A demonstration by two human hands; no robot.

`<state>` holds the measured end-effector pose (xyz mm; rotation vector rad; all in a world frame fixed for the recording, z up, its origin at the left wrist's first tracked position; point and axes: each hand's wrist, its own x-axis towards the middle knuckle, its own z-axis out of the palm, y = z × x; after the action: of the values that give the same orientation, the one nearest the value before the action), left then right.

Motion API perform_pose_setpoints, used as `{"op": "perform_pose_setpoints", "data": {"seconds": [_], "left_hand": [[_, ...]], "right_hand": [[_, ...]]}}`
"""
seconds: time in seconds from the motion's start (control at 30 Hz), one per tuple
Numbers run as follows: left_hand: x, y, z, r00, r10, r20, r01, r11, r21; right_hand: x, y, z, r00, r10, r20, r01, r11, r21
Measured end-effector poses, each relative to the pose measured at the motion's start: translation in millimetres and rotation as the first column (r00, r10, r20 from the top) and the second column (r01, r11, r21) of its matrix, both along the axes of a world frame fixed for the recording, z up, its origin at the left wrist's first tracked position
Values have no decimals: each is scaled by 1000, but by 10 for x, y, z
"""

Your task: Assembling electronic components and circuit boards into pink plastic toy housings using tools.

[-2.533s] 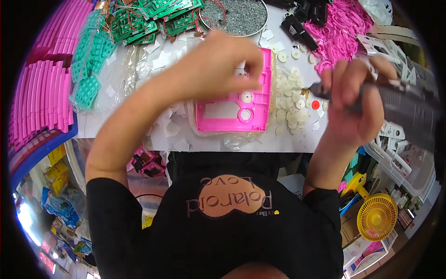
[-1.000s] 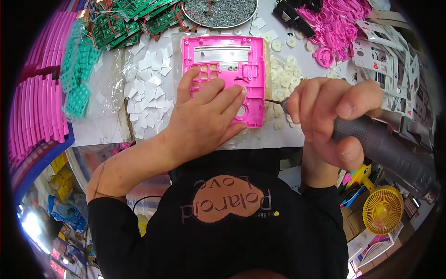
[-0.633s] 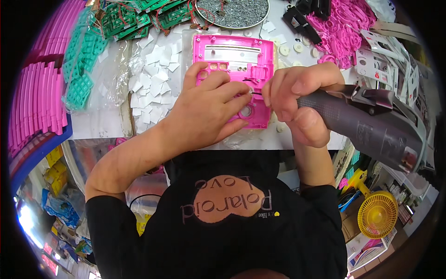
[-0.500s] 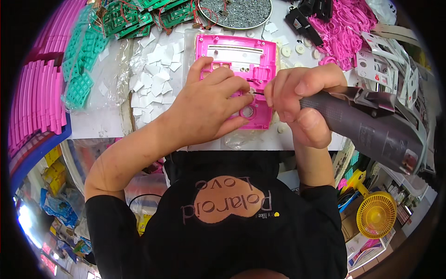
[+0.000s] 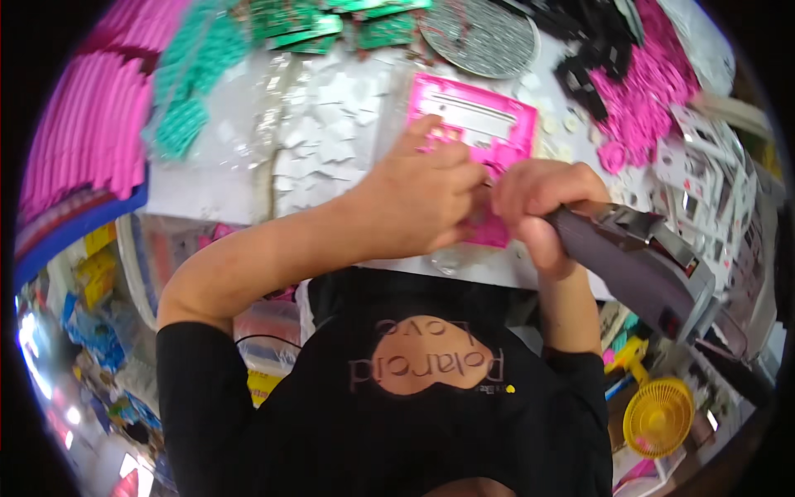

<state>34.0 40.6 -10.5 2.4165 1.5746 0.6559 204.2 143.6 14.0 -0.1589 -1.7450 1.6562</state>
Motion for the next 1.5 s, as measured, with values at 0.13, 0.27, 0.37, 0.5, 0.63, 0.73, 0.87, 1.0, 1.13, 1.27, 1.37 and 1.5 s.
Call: {"op": "perform_pose_setpoints", "data": {"seconds": [0.13, 0.27, 0.37, 0.5, 0.63, 0.73, 0.87, 1.0, 1.13, 1.27, 1.37, 1.5], "left_hand": [[-118, -50, 12, 990, -37, 134, 36, 999, 14], [-640, -149, 37, 878, 168, 449, -217, 974, 59], [-1665, -423, 190, 762, 648, -9, -631, 745, 217], [-2226, -883, 338, 478, 723, -498, -724, 646, 244], [-2254, -943, 310, 487, 633, -602, -703, 693, 160], [-2253, -931, 197, 477, 637, -606, -685, 701, 197], [-2090, -998, 143, 406, 733, -546, -709, 630, 317], [-2096, -811, 180, 342, 696, -631, -805, 564, 186], [-2145, -694, 268, 288, 579, -763, -811, 571, 128], [-2111, -725, 230, 279, 528, -802, -754, 638, 157], [-2154, -768, 319, 382, 626, -680, -729, 656, 194], [-1806, -828, 423, 692, 722, -10, -711, 683, 168]], "right_hand": [[10, 148, 154, 993, -14, -116, -6, 985, -170], [444, 589, 513, 981, -134, -143, 136, 991, 3], [736, 820, 589, 965, -253, -67, 251, 967, -37], [735, 981, 521, 965, -261, -30, 261, 965, -13], [718, 1018, 383, 939, -344, 18, 344, 939, 5], [552, 779, 582, 730, -684, -12, 684, 729, 37], [628, 361, 953, 428, -666, -611, 902, 358, 242], [588, 60, 899, 703, -444, -556, 711, 446, 543], [398, -71, 774, 945, -275, -179, 323, 682, 656], [310, -174, 780, 962, -270, -23, 237, 793, 561], [236, -182, 705, 956, -292, 37, 256, 888, 383], [12, -292, 547, 951, -87, 297, 137, 978, -155]]}}
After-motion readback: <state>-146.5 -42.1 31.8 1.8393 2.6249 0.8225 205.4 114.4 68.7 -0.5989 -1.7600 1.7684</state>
